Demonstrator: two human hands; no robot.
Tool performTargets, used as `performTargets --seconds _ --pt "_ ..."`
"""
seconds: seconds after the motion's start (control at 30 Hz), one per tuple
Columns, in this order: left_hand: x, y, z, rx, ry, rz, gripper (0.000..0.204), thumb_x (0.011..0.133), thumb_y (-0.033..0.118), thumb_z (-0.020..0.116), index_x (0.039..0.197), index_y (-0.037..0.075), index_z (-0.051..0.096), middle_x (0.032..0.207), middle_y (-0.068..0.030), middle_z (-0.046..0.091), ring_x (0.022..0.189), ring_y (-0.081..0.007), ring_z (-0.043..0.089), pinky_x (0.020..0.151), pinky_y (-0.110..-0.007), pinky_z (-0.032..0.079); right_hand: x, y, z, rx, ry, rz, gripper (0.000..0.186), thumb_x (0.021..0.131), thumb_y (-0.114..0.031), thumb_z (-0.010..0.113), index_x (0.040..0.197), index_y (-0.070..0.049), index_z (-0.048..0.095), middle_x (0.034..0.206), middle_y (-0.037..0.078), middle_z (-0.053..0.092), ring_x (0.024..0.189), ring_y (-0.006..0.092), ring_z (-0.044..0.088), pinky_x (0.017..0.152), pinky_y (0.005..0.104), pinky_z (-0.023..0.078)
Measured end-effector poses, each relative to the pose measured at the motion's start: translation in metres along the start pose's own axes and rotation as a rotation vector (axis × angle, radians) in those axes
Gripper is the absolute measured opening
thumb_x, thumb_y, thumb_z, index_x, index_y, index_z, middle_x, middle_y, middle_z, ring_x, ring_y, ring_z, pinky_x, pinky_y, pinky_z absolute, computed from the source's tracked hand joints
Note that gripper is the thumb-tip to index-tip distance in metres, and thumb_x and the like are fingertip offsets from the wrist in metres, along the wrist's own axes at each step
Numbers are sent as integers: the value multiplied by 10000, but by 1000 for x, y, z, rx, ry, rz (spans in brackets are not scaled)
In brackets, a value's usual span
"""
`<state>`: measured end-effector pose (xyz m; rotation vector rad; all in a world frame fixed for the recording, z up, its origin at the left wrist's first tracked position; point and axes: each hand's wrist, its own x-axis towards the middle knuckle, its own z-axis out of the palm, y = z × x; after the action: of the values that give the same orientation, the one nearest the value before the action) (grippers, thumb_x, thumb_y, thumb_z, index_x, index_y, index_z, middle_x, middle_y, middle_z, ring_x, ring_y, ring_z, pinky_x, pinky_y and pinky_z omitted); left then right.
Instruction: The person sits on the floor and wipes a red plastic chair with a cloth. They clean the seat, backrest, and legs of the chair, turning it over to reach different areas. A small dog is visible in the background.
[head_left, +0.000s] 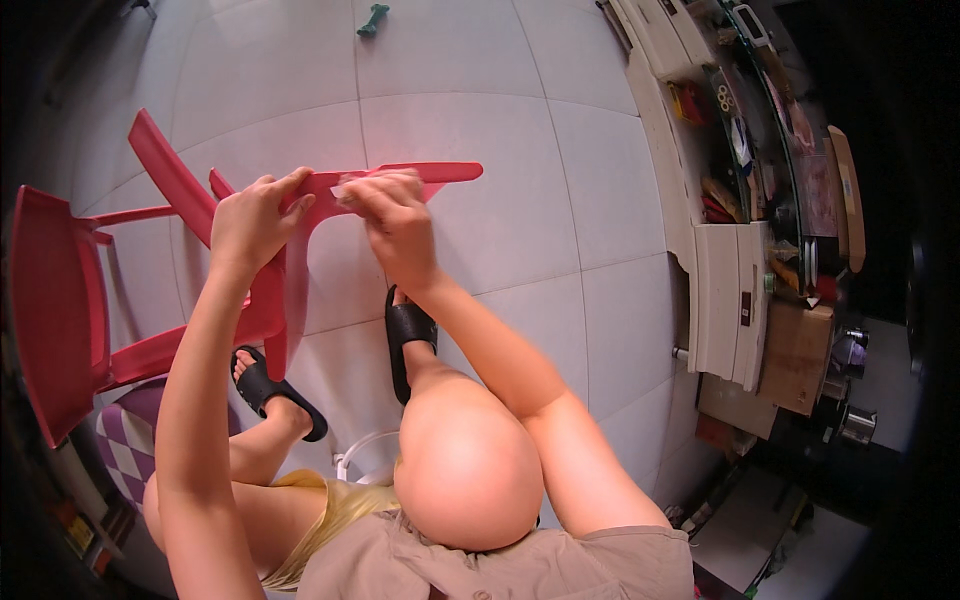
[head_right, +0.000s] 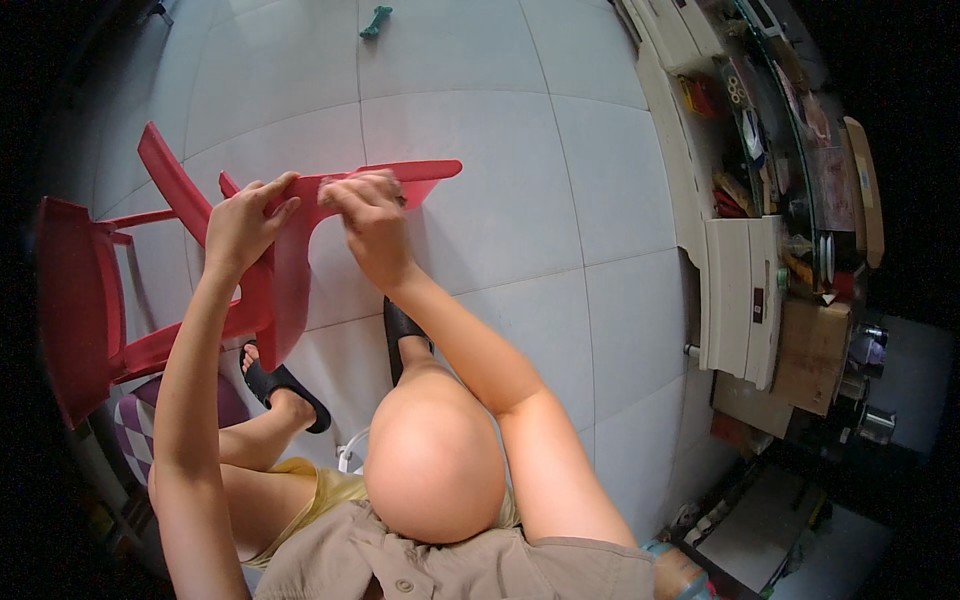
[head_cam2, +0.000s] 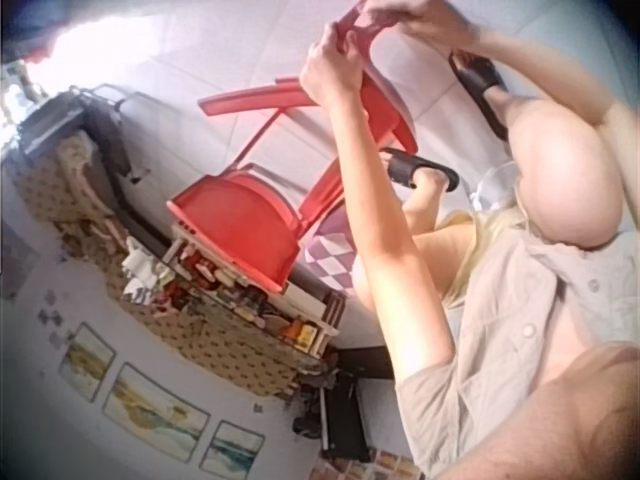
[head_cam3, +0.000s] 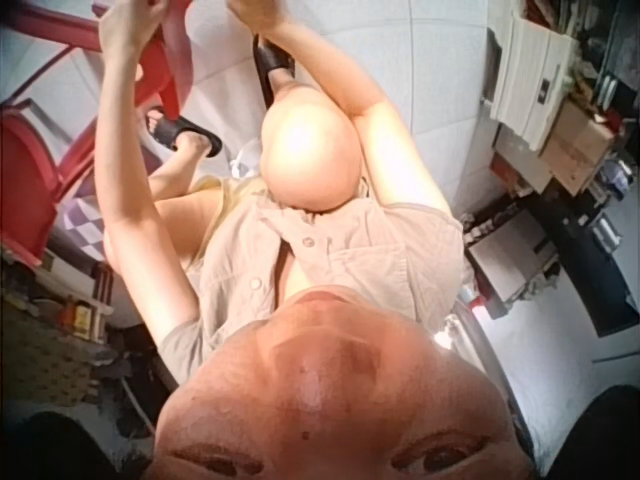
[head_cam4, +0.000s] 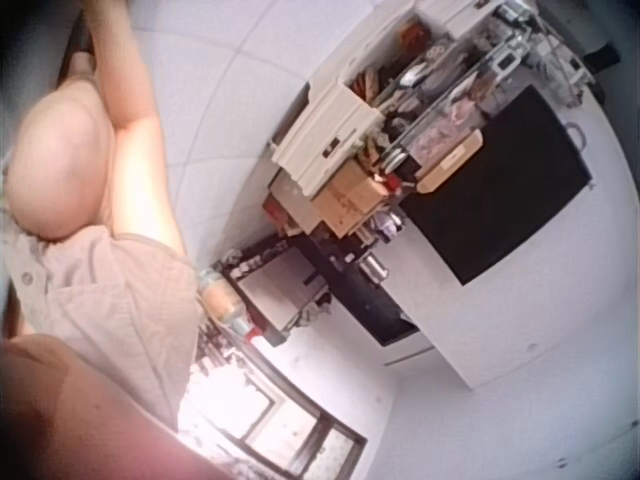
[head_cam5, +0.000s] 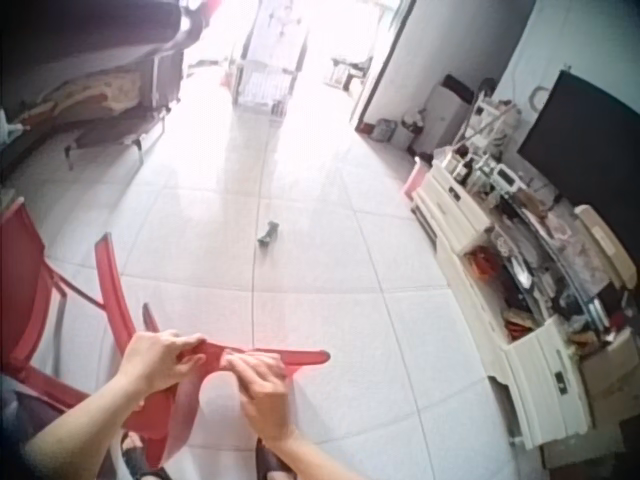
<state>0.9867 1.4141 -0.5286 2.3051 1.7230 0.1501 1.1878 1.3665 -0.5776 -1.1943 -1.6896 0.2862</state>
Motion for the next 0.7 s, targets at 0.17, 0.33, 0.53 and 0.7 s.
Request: performTargets --seconds 0.17,0.33,0.53,0.7 --pt "2 -1 5 -20 3 12 395 965 451 629 1328 300 663 898 -72 681 778 -280 694 710 -407 546 -6 51 -63 -265 223 370 182 907 -49 735 1078 -94 779 1043 34 739 1000 205 605 890 337 526" --pt "-1 1 5 -12 11 11 355 960 441 639 1281 295 684 927 -68 710 781 -283 713 705 -406 566 -6 106 -99 407 207 1041 180 999 -97 649 1123 -21 755 1062 32 728 1002 139 642 909 316 521" --pt "1 2 0 -41 -11 10 406 912 414 697 1278 241 680 959 -74 716 805 -290 714 732 -407 571 -28 121 -70 852 419 939 242 1060 -154 533 1252 -78 659 1205 37 674 1137 161 618 1033 307 449" --pt "0 -5 0 -76 -7 31 432 874 344 720 1286 219 684 1055 -72 737 862 -285 721 766 -392 576 -13 123 -60 676 354 869 135 1072 -136 478 1127 -77 586 1138 60 657 1098 171 615 1013 319 457"
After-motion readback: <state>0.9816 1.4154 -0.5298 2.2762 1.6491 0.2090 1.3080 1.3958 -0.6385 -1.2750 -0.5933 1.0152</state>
